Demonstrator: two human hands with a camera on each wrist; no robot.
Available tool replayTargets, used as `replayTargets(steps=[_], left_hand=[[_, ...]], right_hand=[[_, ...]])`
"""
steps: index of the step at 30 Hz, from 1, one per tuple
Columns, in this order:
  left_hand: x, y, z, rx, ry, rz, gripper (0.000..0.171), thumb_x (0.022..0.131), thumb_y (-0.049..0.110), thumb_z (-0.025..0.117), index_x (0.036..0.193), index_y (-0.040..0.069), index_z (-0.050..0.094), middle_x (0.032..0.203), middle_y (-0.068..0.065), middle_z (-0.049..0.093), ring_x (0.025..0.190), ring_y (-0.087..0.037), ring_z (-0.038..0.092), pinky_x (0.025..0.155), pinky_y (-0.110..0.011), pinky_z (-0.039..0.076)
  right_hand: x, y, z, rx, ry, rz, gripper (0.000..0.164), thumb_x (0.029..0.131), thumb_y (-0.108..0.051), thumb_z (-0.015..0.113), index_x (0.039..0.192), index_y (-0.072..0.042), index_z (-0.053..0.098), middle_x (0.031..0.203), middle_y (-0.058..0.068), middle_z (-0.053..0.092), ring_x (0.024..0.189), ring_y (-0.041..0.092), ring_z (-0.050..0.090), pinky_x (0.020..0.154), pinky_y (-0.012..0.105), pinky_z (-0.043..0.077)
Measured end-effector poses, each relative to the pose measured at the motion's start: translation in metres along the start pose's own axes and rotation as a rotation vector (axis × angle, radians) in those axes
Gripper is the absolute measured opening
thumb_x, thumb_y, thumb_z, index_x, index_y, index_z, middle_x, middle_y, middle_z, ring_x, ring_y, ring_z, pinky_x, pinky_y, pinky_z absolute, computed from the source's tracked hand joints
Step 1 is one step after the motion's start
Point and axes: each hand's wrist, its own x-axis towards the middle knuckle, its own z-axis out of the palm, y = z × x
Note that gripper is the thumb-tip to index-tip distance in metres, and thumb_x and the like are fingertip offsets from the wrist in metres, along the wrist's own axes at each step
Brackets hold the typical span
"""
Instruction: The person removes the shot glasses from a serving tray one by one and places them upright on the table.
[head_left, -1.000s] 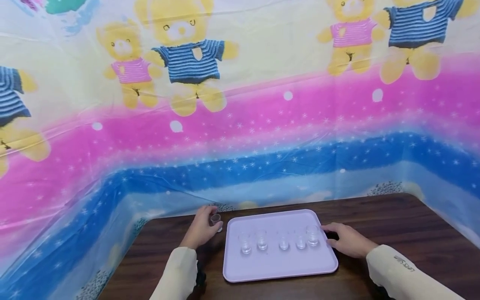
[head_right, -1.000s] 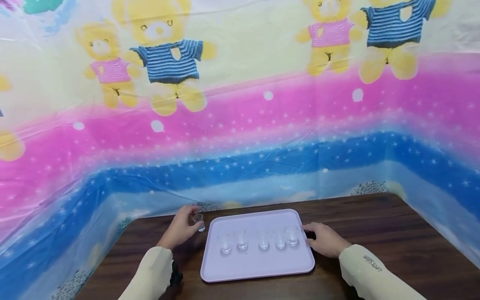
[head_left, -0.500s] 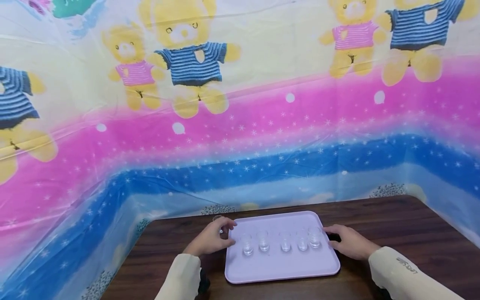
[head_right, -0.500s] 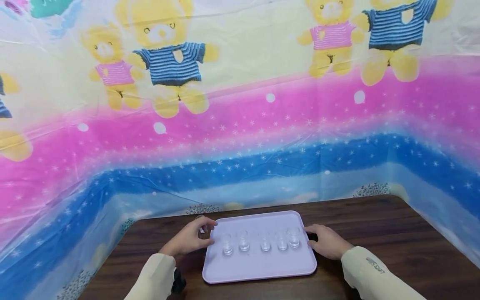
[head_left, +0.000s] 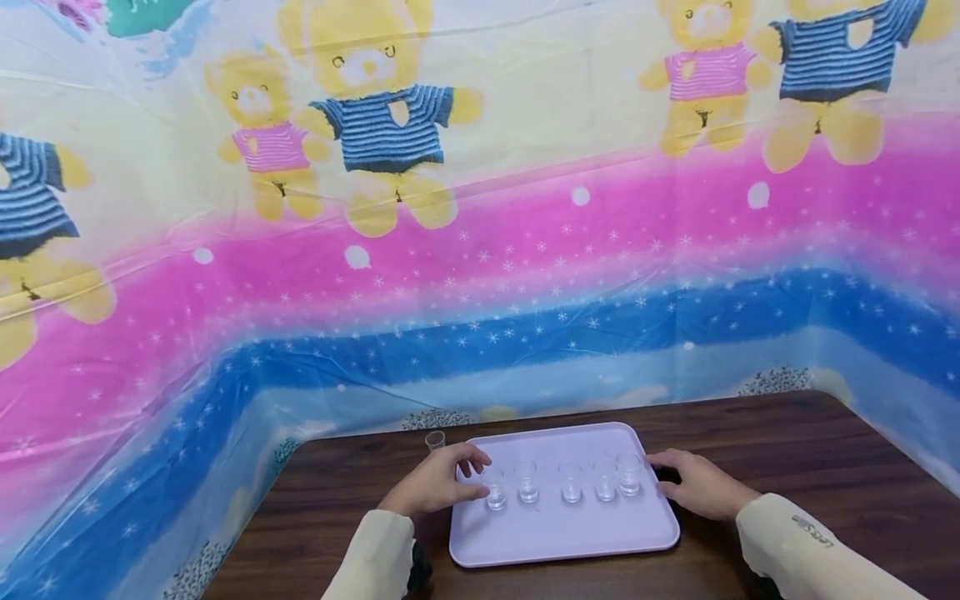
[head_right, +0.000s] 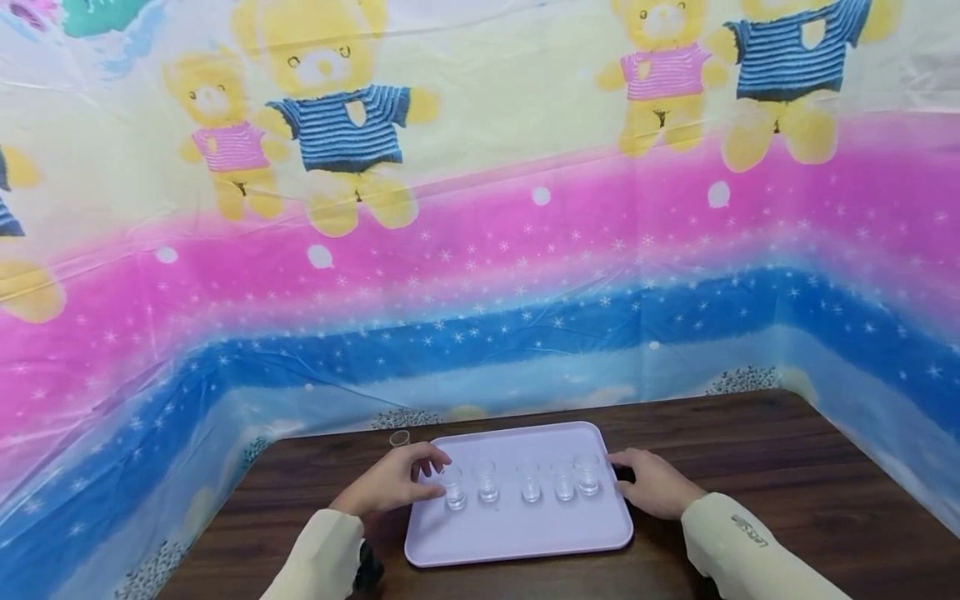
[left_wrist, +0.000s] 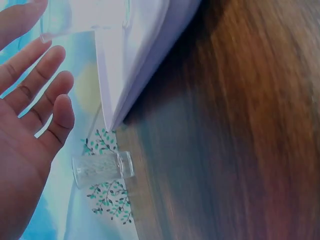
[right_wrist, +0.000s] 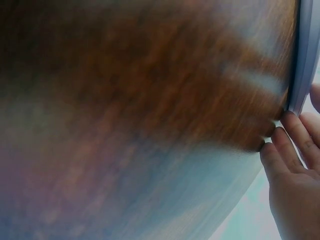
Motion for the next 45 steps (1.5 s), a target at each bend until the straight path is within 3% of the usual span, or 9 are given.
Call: replayTargets(steps=[10, 13, 19, 26, 32, 37, 45], left_hand=[[0.001, 0.004, 0.005, 0.0, 0.019, 0.047, 0.024, 0.08, 0.012, 0.075, 0.099, 0.003, 0.064, 0.092, -0.005, 0.061, 0.083, -0.022, 0.055, 0.071, -0.029, 0.045], [0.001, 0.004, 0.004, 0.013, 0.029, 0.033, 0.023, 0.082, 0.014, 0.074, 0.099, 0.003, 0.064, 0.09, -0.003, 0.06, 0.083, -0.021, 0.055, 0.07, -0.03, 0.045], [-0.006, 0.001, -0.006, 0.032, 0.09, -0.026, 0.025, 0.084, 0.018, 0.073, 0.103, 0.004, 0.064, 0.092, -0.002, 0.059, 0.082, -0.019, 0.055, 0.067, -0.028, 0.047], [-0.019, -0.013, -0.02, 0.035, 0.215, -0.075, 0.028, 0.084, 0.015, 0.073, 0.106, 0.002, 0.064, 0.09, -0.008, 0.061, 0.076, -0.016, 0.054, 0.063, -0.028, 0.047], [-0.03, -0.024, -0.027, 0.064, 0.293, -0.155, 0.027, 0.083, 0.013, 0.074, 0.103, 0.0, 0.064, 0.083, -0.003, 0.058, 0.072, -0.014, 0.053, 0.062, -0.029, 0.047], [-0.036, -0.03, -0.027, 0.105, 0.335, -0.239, 0.024, 0.083, 0.013, 0.073, 0.102, 0.001, 0.064, 0.082, 0.0, 0.057, 0.072, -0.013, 0.052, 0.065, -0.031, 0.047], [-0.036, -0.037, -0.025, 0.151, 0.346, -0.317, 0.022, 0.083, 0.013, 0.073, 0.099, 0.002, 0.064, 0.083, -0.002, 0.057, 0.072, -0.013, 0.052, 0.064, -0.031, 0.046]], right_hand=[[-0.001, -0.004, -0.001, -0.009, 0.002, -0.024, 0.047, 0.089, -0.013, 0.065, 0.132, 0.0, 0.052, 0.13, 0.022, 0.051, 0.122, 0.042, 0.043, 0.094, 0.059, 0.035], [-0.002, -0.005, -0.001, -0.008, -0.001, -0.018, 0.047, 0.089, -0.013, 0.065, 0.132, 0.001, 0.052, 0.131, 0.022, 0.05, 0.123, 0.044, 0.041, 0.095, 0.06, 0.033], [-0.004, -0.009, -0.002, -0.012, -0.005, -0.015, 0.047, 0.089, -0.013, 0.064, 0.133, 0.001, 0.052, 0.131, 0.023, 0.049, 0.125, 0.046, 0.038, 0.096, 0.062, 0.03], [-0.004, -0.007, -0.003, -0.013, -0.004, -0.014, 0.047, 0.089, -0.014, 0.065, 0.133, 0.0, 0.052, 0.131, 0.023, 0.05, 0.124, 0.046, 0.039, 0.096, 0.062, 0.031], [-0.004, -0.003, -0.003, 0.001, -0.006, -0.007, 0.047, 0.09, -0.013, 0.064, 0.133, 0.0, 0.052, 0.131, 0.022, 0.05, 0.124, 0.044, 0.041, 0.095, 0.061, 0.033], [-0.005, -0.002, -0.004, -0.004, -0.007, -0.012, 0.047, 0.09, -0.015, 0.064, 0.133, -0.001, 0.051, 0.132, 0.023, 0.049, 0.125, 0.046, 0.038, 0.096, 0.062, 0.031], [-0.006, -0.005, -0.003, 0.002, -0.012, -0.007, 0.048, 0.09, -0.014, 0.064, 0.134, 0.0, 0.051, 0.133, 0.023, 0.048, 0.126, 0.046, 0.036, 0.096, 0.062, 0.03]])
